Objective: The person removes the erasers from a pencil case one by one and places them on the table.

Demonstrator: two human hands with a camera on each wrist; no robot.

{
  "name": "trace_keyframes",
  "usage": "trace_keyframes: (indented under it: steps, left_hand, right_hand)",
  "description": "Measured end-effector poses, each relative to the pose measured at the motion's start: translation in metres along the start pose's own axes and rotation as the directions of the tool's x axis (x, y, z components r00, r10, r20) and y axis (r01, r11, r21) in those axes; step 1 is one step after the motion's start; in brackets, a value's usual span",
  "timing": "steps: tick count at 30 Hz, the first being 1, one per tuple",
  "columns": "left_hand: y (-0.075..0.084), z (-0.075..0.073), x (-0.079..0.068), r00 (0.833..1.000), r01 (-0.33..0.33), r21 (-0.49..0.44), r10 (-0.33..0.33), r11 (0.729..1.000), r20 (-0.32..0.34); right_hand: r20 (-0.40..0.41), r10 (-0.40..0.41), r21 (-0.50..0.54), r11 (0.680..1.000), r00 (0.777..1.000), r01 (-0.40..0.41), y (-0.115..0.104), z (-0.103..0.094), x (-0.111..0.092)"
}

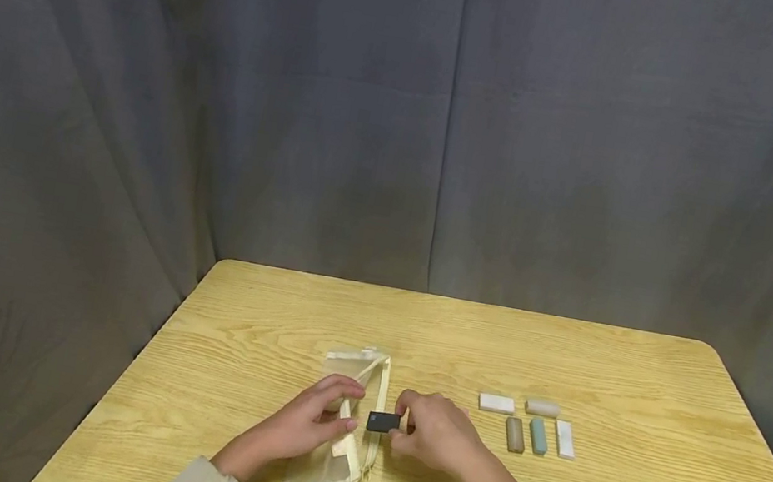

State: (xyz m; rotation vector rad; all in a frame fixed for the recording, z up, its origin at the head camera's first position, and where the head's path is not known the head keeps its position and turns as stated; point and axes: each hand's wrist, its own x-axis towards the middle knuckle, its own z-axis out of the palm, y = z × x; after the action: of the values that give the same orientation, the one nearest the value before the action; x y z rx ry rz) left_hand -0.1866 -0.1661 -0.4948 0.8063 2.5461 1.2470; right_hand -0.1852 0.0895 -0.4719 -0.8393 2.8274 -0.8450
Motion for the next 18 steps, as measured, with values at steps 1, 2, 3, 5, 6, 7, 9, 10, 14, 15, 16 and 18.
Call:
trace_keyframes:
  steps: [1,2,3,5,6,7,9,10,14,15,16,18]
  left_hand:
    - [0.000,0.001,0.000,1.000,-0.001,0.020,0.001,1.000,0.004]
    - [0.000,0.001,0.000,1.000,-0.004,0.040,0.003,0.999,0.009]
    - [0.000,0.001,0.000,1.000,-0.005,0.064,0.004,0.998,0.014]
    - [0.000,0.002,0.001,1.000,-0.011,0.112,0.008,0.994,0.025]
    - [0.000,0.003,0.001,1.000,-0.015,0.134,0.011,0.991,0.029]
    - [0.001,0.003,0.001,0.999,-0.016,0.148,0.011,0.989,0.035]
    - [0.001,0.004,0.002,0.999,-0.018,0.176,0.010,0.984,0.045]
    - [0.002,0.005,0.002,0.999,-0.017,0.183,0.009,0.983,0.049]
    - [0.003,0.006,0.005,0.998,-0.006,0.204,-0.007,0.979,0.065]
    - [0.004,0.007,0.005,0.997,-0.003,0.208,-0.012,0.978,0.071]
    - [0.005,0.007,0.006,0.997,-0.001,0.217,-0.016,0.976,0.076]
    - [0.008,0.009,0.007,0.996,-0.001,0.237,-0.020,0.972,0.089]
  right_hand:
    - [-0.003,0.007,-0.007,1.000,1.000,-0.007,0.001,-0.002,-0.001]
    - [-0.006,0.013,-0.010,1.000,1.000,-0.013,0.001,-0.004,-0.002]
    - [-0.009,0.018,-0.014,1.000,1.000,-0.018,0.002,-0.006,-0.003]
    - [-0.016,0.029,-0.021,0.999,0.999,-0.029,0.003,-0.010,-0.005]
    - [-0.016,0.036,-0.021,0.999,0.999,-0.036,0.003,-0.012,-0.006]
    - [-0.016,0.043,-0.022,0.999,0.999,-0.043,0.004,-0.014,-0.007]
    - [-0.021,0.061,-0.028,0.998,0.998,-0.061,0.005,-0.017,-0.008]
    - [-0.024,0.067,-0.031,0.997,0.997,-0.068,0.006,-0.018,-0.009]
    - [-0.043,0.080,-0.046,0.996,0.996,-0.082,0.009,-0.023,-0.012]
    - [-0.050,0.081,-0.052,0.995,0.995,-0.083,0.010,-0.025,-0.013]
    - [-0.056,0.078,-0.055,0.995,0.995,-0.081,0.011,-0.026,-0.013]
    - [-0.065,0.086,-0.049,0.995,0.994,-0.089,0.012,-0.029,-0.015]
